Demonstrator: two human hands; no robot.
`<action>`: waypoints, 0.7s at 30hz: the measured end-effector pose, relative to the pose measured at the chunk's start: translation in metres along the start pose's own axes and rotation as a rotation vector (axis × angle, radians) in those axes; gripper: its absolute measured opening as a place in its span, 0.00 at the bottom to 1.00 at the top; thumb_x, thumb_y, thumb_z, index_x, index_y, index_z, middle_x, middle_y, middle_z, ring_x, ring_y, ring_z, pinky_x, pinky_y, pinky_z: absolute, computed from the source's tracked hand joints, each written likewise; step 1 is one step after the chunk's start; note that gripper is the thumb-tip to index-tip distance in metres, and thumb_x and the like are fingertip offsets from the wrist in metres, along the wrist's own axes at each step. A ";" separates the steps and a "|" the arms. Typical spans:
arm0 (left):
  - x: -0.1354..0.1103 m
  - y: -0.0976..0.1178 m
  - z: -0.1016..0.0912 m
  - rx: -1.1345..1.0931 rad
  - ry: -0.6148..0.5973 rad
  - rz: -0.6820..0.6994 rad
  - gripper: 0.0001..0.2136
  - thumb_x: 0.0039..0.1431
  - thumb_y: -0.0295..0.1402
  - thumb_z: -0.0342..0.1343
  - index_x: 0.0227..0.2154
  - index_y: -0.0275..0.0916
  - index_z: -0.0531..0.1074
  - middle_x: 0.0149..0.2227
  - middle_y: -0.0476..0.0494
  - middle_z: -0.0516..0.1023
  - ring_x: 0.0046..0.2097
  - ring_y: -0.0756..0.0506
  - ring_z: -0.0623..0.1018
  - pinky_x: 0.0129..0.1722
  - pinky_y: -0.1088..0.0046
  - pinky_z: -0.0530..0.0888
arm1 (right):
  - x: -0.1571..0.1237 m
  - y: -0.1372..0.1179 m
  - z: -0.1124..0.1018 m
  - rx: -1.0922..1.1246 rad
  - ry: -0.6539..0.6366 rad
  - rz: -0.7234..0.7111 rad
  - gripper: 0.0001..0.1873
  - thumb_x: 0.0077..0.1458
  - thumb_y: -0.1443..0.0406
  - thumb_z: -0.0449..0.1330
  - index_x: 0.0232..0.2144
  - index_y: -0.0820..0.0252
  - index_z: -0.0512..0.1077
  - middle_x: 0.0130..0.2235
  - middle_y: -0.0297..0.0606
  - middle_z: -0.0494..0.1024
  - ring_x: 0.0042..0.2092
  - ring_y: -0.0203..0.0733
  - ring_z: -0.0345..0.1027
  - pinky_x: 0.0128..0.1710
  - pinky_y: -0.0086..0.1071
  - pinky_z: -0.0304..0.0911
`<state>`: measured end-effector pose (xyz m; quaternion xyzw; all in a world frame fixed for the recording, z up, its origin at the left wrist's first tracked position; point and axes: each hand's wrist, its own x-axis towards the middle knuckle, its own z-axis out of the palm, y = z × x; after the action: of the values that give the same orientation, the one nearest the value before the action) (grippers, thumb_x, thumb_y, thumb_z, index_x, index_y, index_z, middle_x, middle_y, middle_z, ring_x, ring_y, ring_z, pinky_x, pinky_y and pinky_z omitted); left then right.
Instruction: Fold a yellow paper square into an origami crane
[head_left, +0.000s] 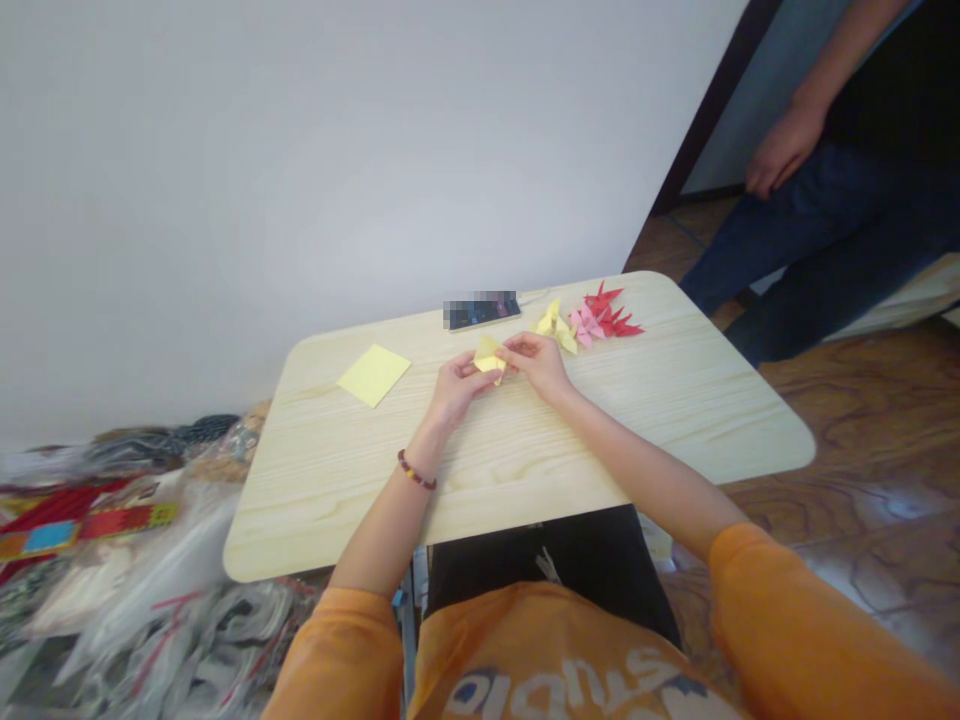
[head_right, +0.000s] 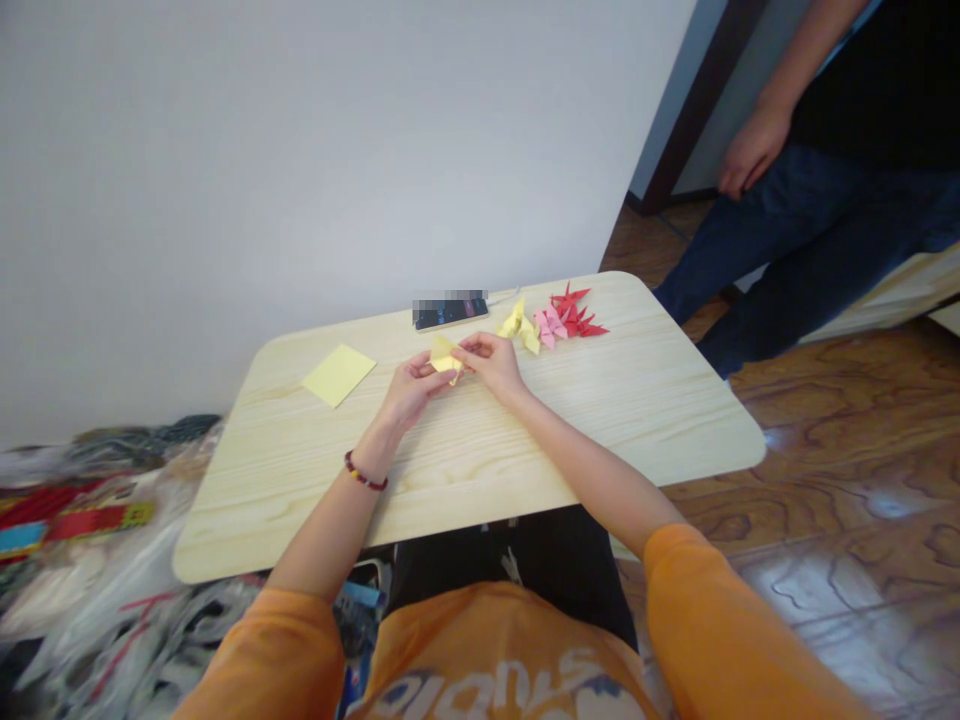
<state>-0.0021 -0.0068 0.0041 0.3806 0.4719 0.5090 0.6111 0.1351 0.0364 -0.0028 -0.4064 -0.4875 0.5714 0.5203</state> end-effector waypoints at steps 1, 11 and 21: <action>0.000 0.000 0.000 0.003 0.005 0.001 0.23 0.33 0.32 0.70 0.37 0.35 0.74 0.31 0.46 0.80 0.32 0.50 0.77 0.34 0.76 0.72 | 0.000 0.000 0.000 -0.006 0.001 -0.002 0.22 0.26 0.53 0.71 0.21 0.60 0.69 0.22 0.30 0.71 0.22 0.31 0.60 0.23 0.29 0.58; -0.001 0.001 0.001 0.011 0.034 -0.026 0.24 0.30 0.31 0.71 0.36 0.35 0.74 0.31 0.47 0.79 0.30 0.50 0.77 0.32 0.76 0.72 | -0.003 -0.002 0.001 -0.039 -0.015 -0.016 0.21 0.28 0.53 0.71 0.21 0.60 0.70 0.21 0.31 0.71 0.22 0.32 0.60 0.24 0.30 0.58; -0.001 0.000 0.001 0.009 -0.010 -0.005 0.26 0.30 0.31 0.71 0.38 0.35 0.74 0.33 0.45 0.80 0.32 0.50 0.78 0.37 0.74 0.73 | -0.002 -0.004 -0.001 -0.008 0.002 0.014 0.23 0.25 0.52 0.71 0.20 0.60 0.70 0.20 0.30 0.71 0.21 0.30 0.59 0.22 0.28 0.57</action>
<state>-0.0016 -0.0074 0.0045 0.3845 0.4720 0.5035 0.6130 0.1368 0.0347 0.0014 -0.4124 -0.4866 0.5724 0.5152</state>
